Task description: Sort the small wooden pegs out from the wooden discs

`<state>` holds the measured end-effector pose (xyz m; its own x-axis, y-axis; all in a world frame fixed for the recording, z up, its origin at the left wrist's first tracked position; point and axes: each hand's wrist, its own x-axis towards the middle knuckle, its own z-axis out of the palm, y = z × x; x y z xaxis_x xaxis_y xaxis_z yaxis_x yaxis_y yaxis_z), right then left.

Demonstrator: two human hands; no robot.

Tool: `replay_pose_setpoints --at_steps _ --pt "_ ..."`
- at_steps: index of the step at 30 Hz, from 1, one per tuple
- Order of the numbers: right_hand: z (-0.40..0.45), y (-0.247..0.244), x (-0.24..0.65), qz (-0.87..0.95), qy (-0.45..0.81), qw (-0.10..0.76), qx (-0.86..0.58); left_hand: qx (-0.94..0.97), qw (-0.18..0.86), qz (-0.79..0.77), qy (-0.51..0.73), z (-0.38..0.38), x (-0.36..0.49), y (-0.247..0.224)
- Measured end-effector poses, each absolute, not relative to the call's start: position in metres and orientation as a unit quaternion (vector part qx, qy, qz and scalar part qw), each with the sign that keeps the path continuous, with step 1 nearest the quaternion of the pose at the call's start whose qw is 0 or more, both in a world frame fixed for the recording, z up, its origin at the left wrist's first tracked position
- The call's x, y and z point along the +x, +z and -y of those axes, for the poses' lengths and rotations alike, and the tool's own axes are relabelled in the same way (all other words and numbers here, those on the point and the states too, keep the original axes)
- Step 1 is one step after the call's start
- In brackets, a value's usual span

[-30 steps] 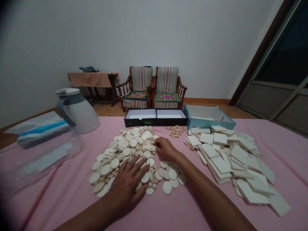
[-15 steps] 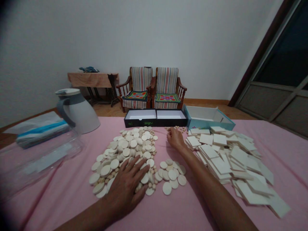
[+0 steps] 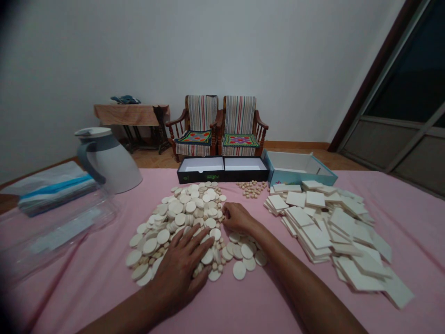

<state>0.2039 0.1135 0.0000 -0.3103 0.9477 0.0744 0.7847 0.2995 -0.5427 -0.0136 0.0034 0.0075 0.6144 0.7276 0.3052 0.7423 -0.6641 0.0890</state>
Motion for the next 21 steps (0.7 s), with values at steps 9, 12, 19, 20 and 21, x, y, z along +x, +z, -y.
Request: replay_pose_setpoints --at_steps 9,12,19,20,21 --pt "-0.121 0.007 0.218 0.747 0.207 0.208 -0.596 -0.899 0.027 0.407 -0.161 -0.004 -0.014 0.008" --pt "-0.13 0.012 0.232 0.69 0.146 0.272 -0.655 -0.897 0.023 0.411 -0.158 -0.004 -0.014 0.008" --pt "-0.122 0.009 0.215 0.739 0.224 0.303 -0.557 -0.899 0.021 0.408 -0.16 -0.004 -0.014 0.008" --pt "-0.119 0.007 0.209 0.751 0.239 0.292 -0.542 -0.899 0.022 0.408 -0.16 -0.004 -0.014 0.008" --pt "-0.116 0.005 0.203 0.758 0.244 0.285 -0.533 -0.899 0.022 0.407 -0.161 -0.004 -0.014 0.008"
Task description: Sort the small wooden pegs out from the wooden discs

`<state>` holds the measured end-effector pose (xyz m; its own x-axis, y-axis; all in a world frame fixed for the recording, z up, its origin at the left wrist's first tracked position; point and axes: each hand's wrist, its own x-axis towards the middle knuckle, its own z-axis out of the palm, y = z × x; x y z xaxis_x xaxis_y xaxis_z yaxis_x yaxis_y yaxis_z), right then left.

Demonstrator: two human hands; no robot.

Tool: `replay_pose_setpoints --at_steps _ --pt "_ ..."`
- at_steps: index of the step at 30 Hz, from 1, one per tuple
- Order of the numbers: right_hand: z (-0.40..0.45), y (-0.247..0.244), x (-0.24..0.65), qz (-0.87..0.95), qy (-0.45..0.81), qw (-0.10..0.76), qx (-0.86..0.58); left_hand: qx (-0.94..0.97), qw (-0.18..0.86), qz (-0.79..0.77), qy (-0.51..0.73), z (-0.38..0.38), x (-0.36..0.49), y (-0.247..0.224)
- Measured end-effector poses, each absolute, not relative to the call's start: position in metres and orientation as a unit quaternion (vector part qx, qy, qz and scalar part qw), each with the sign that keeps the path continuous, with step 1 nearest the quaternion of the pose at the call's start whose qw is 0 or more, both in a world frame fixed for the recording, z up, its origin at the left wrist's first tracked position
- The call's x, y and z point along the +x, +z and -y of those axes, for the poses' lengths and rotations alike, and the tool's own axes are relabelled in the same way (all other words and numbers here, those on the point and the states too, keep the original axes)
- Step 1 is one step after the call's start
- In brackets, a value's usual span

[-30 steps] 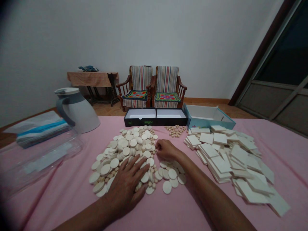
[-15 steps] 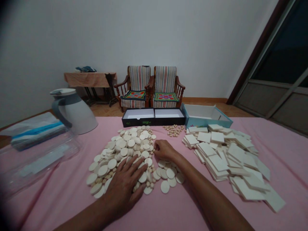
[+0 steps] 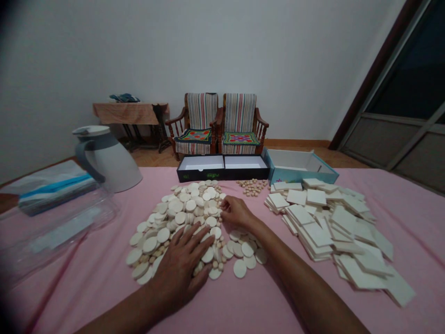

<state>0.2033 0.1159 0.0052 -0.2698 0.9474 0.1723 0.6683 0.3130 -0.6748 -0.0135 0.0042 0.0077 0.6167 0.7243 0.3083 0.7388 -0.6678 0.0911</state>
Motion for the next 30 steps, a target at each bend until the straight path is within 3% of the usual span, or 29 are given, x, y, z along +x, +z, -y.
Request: replay_pose_setpoints --at_steps 9,15,21,23,26,30 --pt "-0.105 0.002 0.188 0.785 0.165 0.233 -0.55 -0.897 0.017 0.412 -0.159 -0.004 -0.013 0.008" --pt "-0.101 0.033 0.216 0.818 0.076 0.129 -0.556 -0.898 0.01 0.411 -0.156 -0.003 -0.014 0.01" --pt "-0.099 0.061 0.256 0.832 0.255 0.007 -0.493 -0.897 0.012 0.409 -0.167 -0.004 -0.013 0.008" --pt "-0.102 0.055 0.252 0.83 0.26 0.04 -0.492 -0.897 0.014 0.41 -0.167 -0.003 -0.013 0.008" --pt "-0.11 0.034 0.234 0.805 0.172 0.127 -0.553 -0.896 0.016 0.413 -0.16 -0.003 -0.013 0.009" --pt "-0.115 0.005 0.212 0.805 0.104 0.172 -0.558 -0.898 0.015 0.411 -0.154 -0.003 -0.013 0.009"
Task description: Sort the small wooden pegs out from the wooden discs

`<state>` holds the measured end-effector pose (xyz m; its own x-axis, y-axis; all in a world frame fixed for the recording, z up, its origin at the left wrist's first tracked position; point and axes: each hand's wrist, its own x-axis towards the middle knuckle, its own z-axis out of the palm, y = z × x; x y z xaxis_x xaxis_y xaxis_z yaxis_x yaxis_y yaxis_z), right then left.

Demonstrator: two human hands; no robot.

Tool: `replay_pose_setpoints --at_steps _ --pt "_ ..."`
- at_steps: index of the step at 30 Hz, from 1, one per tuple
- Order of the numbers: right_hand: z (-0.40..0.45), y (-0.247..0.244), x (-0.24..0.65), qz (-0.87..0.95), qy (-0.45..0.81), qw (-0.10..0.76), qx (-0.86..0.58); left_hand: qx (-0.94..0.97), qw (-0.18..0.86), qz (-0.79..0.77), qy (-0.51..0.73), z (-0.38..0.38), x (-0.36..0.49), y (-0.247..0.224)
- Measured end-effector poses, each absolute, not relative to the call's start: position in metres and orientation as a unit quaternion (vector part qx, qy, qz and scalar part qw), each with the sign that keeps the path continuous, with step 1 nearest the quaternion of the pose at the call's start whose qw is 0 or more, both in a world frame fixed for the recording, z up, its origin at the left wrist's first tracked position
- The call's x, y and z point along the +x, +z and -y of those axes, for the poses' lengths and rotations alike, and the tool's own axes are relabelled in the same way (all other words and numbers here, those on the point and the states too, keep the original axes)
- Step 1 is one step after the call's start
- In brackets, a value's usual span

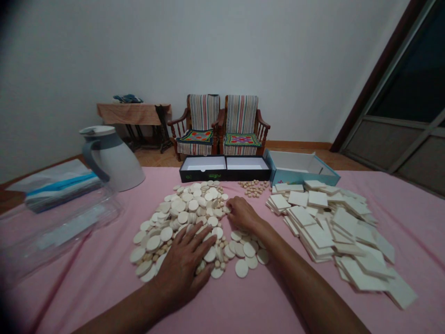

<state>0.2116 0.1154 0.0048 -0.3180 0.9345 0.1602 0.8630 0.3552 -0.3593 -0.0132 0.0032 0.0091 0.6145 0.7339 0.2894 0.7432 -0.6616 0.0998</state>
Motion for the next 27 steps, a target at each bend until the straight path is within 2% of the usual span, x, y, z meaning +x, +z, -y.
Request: replay_pose_setpoints --at_steps 4,8,10,13,15,21,27 --pt "-0.116 -0.004 0.207 0.806 0.101 0.2 -0.548 -0.897 0.015 0.412 -0.159 -0.003 -0.013 0.009" --pt "-0.116 0.017 0.219 0.799 0.122 0.218 -0.547 -0.898 0.008 0.415 -0.147 -0.003 -0.013 0.01" --pt "-0.115 0.034 0.232 0.808 0.175 0.212 -0.522 -0.899 0.006 0.414 -0.145 -0.003 -0.013 0.01" --pt "-0.114 0.055 0.256 0.823 0.328 0.157 -0.437 -0.899 0.009 0.412 -0.149 -0.004 -0.014 0.009" --pt "-0.116 0.057 0.266 0.809 0.358 0.159 -0.438 -0.898 0.012 0.412 -0.153 -0.004 -0.014 0.008" --pt "-0.125 0.023 0.256 0.785 0.186 0.194 -0.558 -0.897 0.015 0.411 -0.159 -0.003 -0.013 0.008" --pt "-0.126 0.007 0.244 0.778 0.125 0.198 -0.582 -0.898 0.013 0.411 -0.155 -0.004 -0.014 0.009"
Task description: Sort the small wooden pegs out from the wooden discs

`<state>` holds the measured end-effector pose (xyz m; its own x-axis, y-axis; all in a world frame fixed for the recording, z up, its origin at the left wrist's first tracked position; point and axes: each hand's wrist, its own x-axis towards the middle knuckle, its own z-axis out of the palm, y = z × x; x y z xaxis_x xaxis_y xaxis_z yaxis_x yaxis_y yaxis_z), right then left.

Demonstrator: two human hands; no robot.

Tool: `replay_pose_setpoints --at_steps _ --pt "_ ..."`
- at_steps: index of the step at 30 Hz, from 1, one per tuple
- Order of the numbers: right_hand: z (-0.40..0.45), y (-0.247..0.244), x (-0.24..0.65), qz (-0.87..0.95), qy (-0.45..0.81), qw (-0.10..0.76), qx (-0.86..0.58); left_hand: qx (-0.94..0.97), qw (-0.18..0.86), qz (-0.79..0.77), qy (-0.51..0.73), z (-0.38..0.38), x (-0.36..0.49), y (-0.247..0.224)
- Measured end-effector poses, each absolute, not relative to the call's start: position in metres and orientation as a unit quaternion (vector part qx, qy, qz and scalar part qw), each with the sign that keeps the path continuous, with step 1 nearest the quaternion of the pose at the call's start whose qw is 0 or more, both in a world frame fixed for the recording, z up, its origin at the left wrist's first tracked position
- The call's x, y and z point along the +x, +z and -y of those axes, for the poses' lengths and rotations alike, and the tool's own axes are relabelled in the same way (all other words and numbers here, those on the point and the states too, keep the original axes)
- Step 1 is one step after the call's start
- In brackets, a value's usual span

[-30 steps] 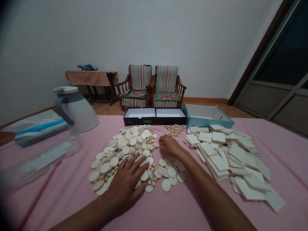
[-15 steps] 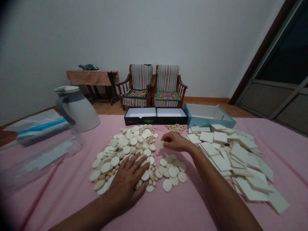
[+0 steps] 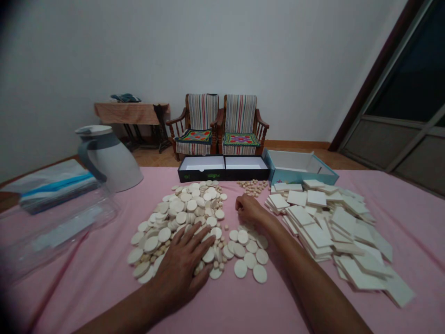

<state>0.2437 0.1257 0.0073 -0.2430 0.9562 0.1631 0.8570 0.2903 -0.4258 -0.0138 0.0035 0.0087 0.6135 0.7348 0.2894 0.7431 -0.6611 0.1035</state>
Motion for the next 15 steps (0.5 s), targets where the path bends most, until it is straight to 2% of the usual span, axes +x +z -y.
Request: replay_pose_setpoints --at_steps 4,9,11,15 --pt "-0.136 0.007 0.255 0.734 0.073 0.249 -0.628 -0.898 0.016 0.41 -0.157 -0.004 -0.014 0.008" --pt "-0.141 0.01 0.259 0.67 -0.015 0.382 -0.636 -0.898 0.019 0.407 -0.167 -0.004 -0.014 0.006" --pt "-0.136 0.016 0.253 0.708 0.028 0.352 -0.611 -0.898 0.018 0.407 -0.165 -0.004 -0.014 0.007" --pt "-0.118 0.029 0.233 0.794 0.242 0.187 -0.525 -0.898 0.017 0.409 -0.162 -0.004 -0.013 0.009"
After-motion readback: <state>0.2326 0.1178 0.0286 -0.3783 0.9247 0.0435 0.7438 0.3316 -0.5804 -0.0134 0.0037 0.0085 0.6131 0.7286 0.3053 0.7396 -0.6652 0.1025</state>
